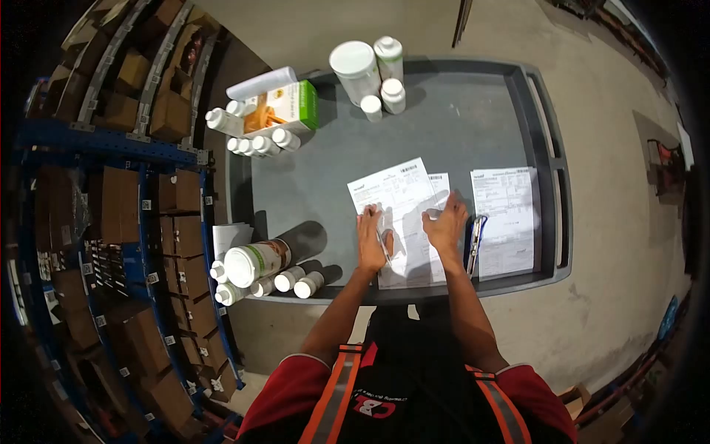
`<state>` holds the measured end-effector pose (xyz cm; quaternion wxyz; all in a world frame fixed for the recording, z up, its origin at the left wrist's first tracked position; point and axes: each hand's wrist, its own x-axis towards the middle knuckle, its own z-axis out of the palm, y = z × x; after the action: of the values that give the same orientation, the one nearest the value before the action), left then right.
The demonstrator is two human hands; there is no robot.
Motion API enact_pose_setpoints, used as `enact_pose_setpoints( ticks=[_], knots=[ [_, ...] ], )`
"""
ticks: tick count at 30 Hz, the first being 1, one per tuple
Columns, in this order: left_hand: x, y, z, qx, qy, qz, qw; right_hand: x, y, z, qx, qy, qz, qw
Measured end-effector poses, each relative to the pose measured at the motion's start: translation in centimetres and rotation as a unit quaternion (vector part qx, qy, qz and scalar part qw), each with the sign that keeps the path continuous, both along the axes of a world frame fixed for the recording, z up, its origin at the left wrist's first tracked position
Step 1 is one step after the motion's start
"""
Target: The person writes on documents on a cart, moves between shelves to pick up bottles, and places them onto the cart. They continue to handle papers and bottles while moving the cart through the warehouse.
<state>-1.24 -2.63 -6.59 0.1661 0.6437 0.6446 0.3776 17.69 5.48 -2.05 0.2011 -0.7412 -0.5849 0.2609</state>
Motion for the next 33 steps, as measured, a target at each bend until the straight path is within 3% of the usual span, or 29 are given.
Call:
enact_pose_setpoints(
  ticks=[2,5,6,9,13,14,18,21,22,25,29,31,33],
  knots=[
    [-0.2,-0.1,1.0,-0.027,-0.02,-0.029,0.999,0.4,1.1,-2.8,-0.002,0.006,-0.028,1.0],
    [-1.4,-0.2,0.4,-0.046,-0.012,-0.1,0.994,2.5,3.5,-4.0,-0.149,0.174,-0.092,0.969],
    [-1.5,-0.1,0.5,-0.042,-0.014,-0.119,0.992,3.5,4.0,-7.2,-0.145,0.171,-0.084,0.971],
    [-2.1,-0.1,0.7,-0.035,-0.017,-0.168,0.985,4.0,2.2,-2.0,-0.134,0.101,-0.067,0.984],
    [-1.5,-0.8,1.9,-0.059,-0.001,-0.149,0.987,4.7,-1.1,-2.4,-0.134,-0.012,-0.001,0.991],
    [-1.5,-0.6,1.8,-0.078,-0.027,-0.186,0.979,4.2,-2.4,-2.0,-0.04,-0.06,0.015,0.997],
    [-1.9,0.3,2.1,-0.093,-0.036,-0.242,0.965,3.0,-1.6,-2.6,0.071,-0.105,-0.003,0.992],
    [-2.2,0.7,1.6,-0.086,-0.035,-0.251,0.964,3.1,2.0,-1.6,-0.082,0.119,-0.094,0.985],
    [-2.2,0.8,1.6,-0.085,-0.033,-0.25,0.964,2.5,2.5,-0.7,-0.051,0.044,-0.099,0.993],
    [-2.1,0.5,1.5,-0.071,-0.03,-0.234,0.969,3.6,4.5,-2.4,-0.182,0.283,-0.059,0.94],
    [-1.2,-0.5,2.4,-0.009,-0.007,-0.13,0.992,3.8,2.2,-3.8,-0.208,0.246,0.052,0.945],
    [-0.1,-1.4,3.9,-0.003,-0.011,-0.061,0.998,4.8,-1.2,-3.5,-0.241,0.298,0.053,0.922],
    [0.5,-2.2,4.5,-0.028,-0.015,-0.057,0.998,5.7,-4.4,-3.2,-0.273,0.267,0.063,0.922]
  ],
)
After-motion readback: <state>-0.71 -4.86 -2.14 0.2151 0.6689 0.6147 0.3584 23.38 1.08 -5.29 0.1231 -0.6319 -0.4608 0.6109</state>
